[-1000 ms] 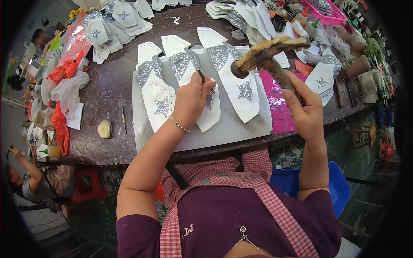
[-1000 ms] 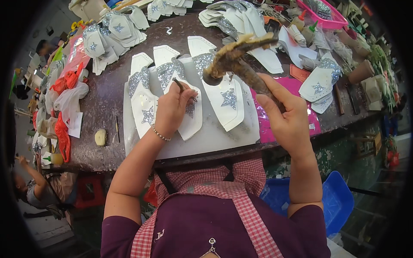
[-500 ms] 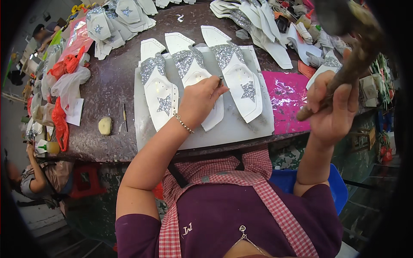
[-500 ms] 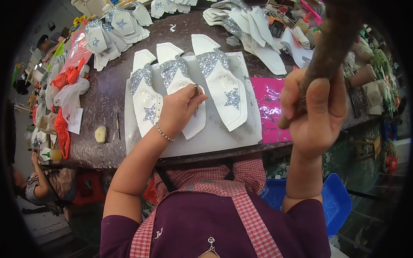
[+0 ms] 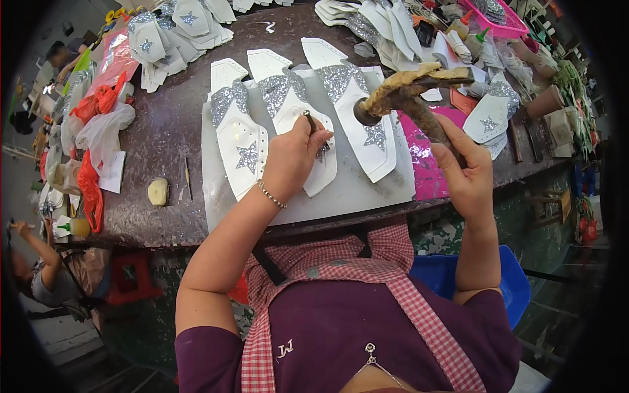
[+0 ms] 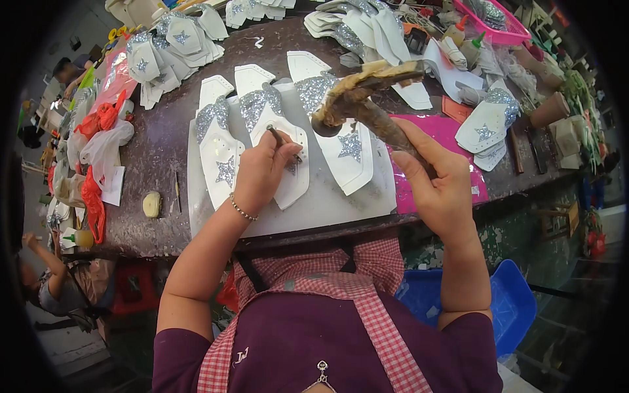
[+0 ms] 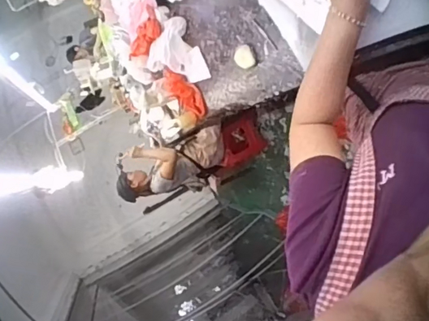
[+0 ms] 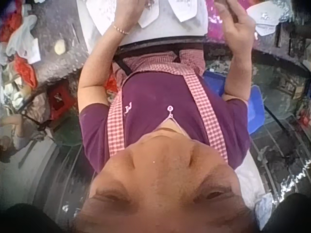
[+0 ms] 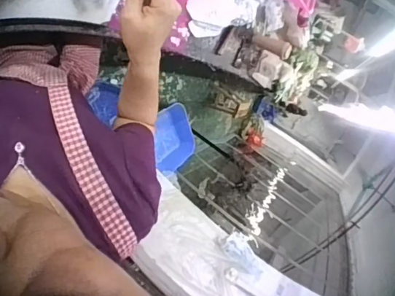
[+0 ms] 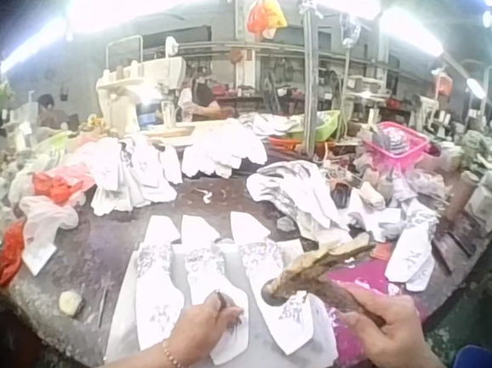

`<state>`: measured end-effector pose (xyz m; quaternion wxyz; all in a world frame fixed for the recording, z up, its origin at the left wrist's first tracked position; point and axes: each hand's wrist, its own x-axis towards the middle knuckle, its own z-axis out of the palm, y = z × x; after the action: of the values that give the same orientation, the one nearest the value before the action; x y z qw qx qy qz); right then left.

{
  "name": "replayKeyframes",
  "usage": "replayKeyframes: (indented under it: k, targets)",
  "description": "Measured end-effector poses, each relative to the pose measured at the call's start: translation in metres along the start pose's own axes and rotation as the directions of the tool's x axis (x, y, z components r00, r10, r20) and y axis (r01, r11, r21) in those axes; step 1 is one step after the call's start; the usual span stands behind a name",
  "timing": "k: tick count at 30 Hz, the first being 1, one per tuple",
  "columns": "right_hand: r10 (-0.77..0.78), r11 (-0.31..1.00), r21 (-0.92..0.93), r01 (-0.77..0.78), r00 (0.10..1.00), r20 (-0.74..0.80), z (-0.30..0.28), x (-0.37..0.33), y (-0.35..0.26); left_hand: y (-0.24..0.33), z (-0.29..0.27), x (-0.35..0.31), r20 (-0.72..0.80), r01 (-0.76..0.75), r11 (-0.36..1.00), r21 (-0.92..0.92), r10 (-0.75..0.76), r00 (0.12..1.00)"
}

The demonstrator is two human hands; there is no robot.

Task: The person uses a hammer and a small metal tool to secure rhinestones onto white shoe insoles. They repeatedly position the tool over the glittery star patterns and strike it to set the stones, occasionally moving the insoles to access different areas.

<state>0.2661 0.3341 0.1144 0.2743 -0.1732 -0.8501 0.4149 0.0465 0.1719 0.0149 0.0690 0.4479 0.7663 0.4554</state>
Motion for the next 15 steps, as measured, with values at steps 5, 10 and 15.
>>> replayKeyframes:
  k: [5,10,15]
  targets:
    - [0.103,0.991,0.083,-0.102,0.995,-0.011,0.002,-0.002,0.001,0.003,0.000,0.001,-0.007,0.017,1.000,-0.008,-0.017,1.000]
    - [0.043,0.982,0.186,-0.030,0.997,-0.069,-0.003,0.006,-0.003,0.007,-0.001,0.001,0.011,-0.027,0.992,0.126,0.025,1.000]
    - [-0.170,0.743,0.601,0.293,0.952,-0.254,-0.008,0.014,-0.035,0.011,0.003,0.002,0.009,-0.195,0.974,0.118,0.195,0.981]
